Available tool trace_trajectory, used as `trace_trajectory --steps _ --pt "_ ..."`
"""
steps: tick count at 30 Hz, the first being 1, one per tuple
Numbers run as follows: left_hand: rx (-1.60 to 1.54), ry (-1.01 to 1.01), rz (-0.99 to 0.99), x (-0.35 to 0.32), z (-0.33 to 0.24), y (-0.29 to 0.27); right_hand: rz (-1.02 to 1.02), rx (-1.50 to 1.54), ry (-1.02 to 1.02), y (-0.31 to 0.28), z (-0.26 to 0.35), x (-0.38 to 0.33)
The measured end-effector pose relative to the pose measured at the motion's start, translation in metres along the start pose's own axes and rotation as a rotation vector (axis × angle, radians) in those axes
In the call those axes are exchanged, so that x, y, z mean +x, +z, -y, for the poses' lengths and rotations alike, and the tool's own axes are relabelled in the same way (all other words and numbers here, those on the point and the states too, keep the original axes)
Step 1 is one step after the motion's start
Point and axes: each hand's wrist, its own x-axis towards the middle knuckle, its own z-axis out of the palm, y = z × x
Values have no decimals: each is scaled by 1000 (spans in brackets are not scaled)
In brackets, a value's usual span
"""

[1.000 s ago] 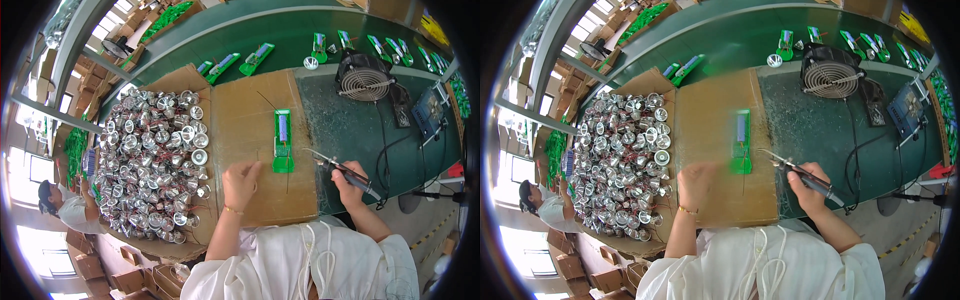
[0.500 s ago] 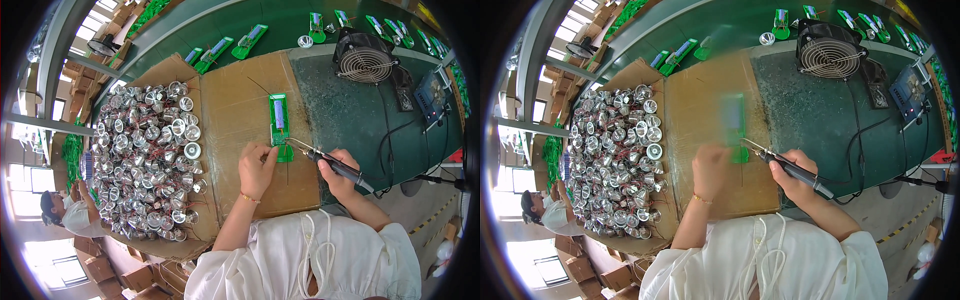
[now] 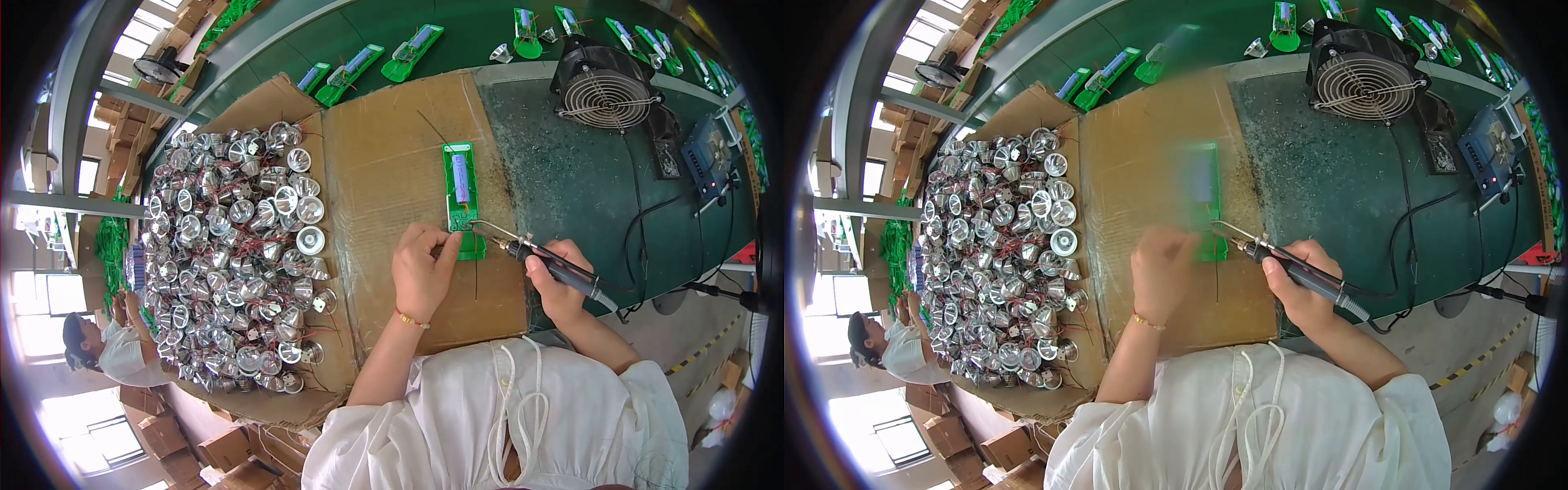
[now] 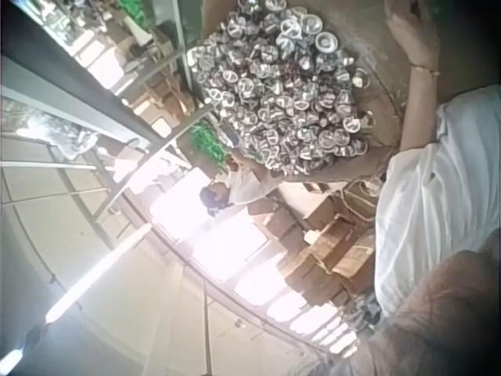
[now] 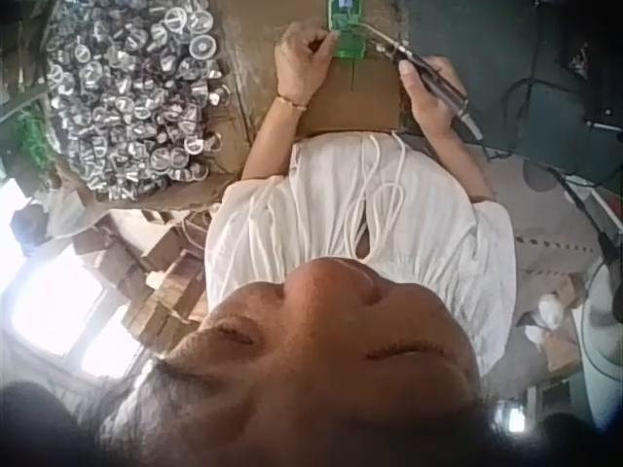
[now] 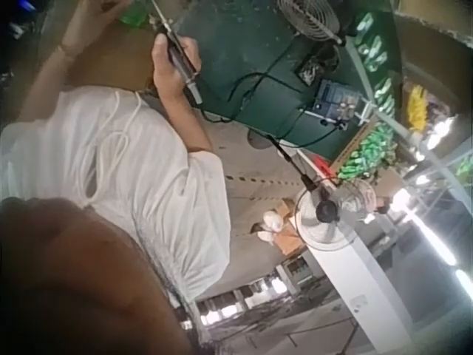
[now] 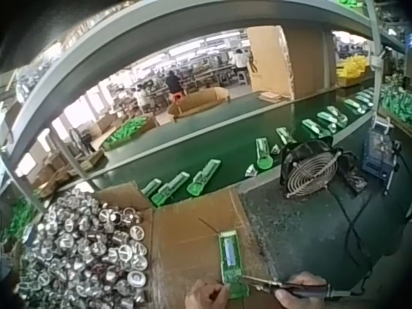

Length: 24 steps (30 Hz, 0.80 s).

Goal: Soldering wires onto a green circuit board with an attached battery holder.

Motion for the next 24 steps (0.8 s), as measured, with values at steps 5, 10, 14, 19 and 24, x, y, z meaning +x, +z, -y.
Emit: trace_trajectory --steps 5,10,14,19,24 --pt "20 13 -22 0 0 0 -79 -15 -4 -3 7 2" --pt "12 7 -22 -1 2 2 -47 -12 1 -6 8 2" --pt "13 -10 -24 -1 1 2 -30 2 12 -4 8 1" --pt "-17 19 -23 -2 0 -3 -8 51 86 1 7 2" --pt "-49 14 22 -1 -4 -7 -28 85 85 6 2 4"
